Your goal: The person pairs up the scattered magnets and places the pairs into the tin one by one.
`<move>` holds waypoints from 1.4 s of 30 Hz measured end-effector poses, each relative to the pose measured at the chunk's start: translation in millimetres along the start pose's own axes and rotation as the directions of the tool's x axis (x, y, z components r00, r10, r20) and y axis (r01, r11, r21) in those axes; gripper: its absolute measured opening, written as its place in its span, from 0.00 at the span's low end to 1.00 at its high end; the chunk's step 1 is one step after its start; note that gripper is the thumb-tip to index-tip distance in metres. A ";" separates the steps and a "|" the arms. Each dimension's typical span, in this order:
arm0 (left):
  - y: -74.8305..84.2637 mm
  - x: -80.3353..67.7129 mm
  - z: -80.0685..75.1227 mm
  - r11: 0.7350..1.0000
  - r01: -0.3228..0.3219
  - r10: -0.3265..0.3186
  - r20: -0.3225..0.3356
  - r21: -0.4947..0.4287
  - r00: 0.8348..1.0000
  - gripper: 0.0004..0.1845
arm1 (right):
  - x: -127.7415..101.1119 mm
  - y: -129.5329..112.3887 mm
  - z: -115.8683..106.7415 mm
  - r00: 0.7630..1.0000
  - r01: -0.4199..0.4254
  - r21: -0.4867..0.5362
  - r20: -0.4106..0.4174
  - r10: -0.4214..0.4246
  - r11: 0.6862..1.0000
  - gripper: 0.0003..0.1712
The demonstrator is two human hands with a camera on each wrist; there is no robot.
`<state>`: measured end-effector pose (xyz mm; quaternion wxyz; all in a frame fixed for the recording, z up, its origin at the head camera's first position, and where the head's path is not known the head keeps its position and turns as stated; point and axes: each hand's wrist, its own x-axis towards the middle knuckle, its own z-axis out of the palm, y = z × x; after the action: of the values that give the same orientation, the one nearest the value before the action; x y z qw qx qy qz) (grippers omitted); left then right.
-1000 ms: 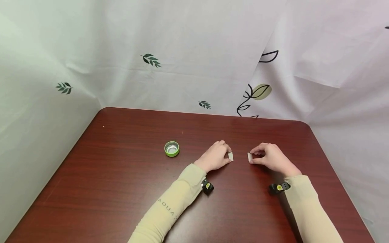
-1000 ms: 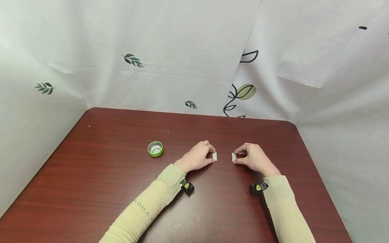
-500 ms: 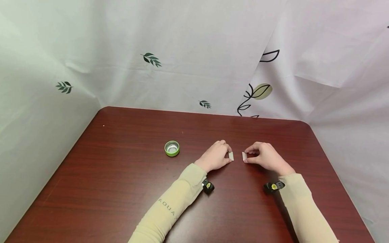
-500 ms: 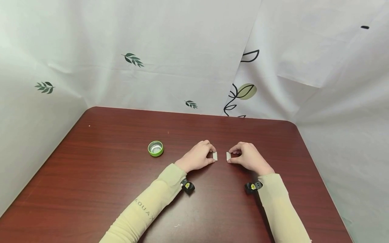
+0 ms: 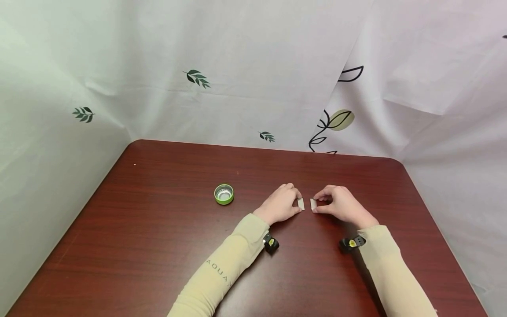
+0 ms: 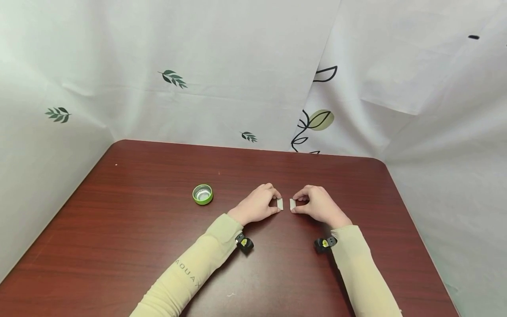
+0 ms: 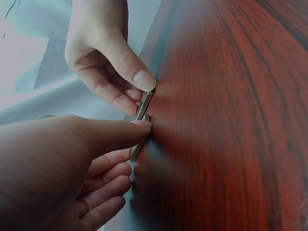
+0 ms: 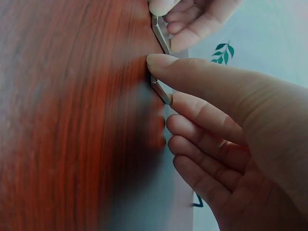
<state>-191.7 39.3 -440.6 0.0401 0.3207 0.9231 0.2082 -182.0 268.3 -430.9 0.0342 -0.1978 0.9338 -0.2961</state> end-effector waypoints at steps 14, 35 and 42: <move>0.6 1.4 2.5 1.000 -0.008 0.008 -0.006 0.010 1.000 0.17 | 4.5 -7.8 6.4 0.999 0.037 0.014 0.011 -0.037 0.999 0.17; -2.6 -4.2 2.5 1.000 -0.020 0.020 -0.032 0.000 0.999 0.23 | 4.9 -10.7 9.5 0.999 0.049 0.015 0.021 -0.049 0.999 0.17; -5.8 -7.9 -2.1 0.998 -0.019 0.017 -0.034 -0.064 0.999 0.24 | 7.4 -12.5 8.0 0.999 0.032 0.025 0.034 -0.033 0.999 0.17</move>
<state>-189.3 29.7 -441.5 0.0329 0.3242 0.9135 0.2435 -183.0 251.7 -430.0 0.0479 -0.2176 0.9261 -0.3043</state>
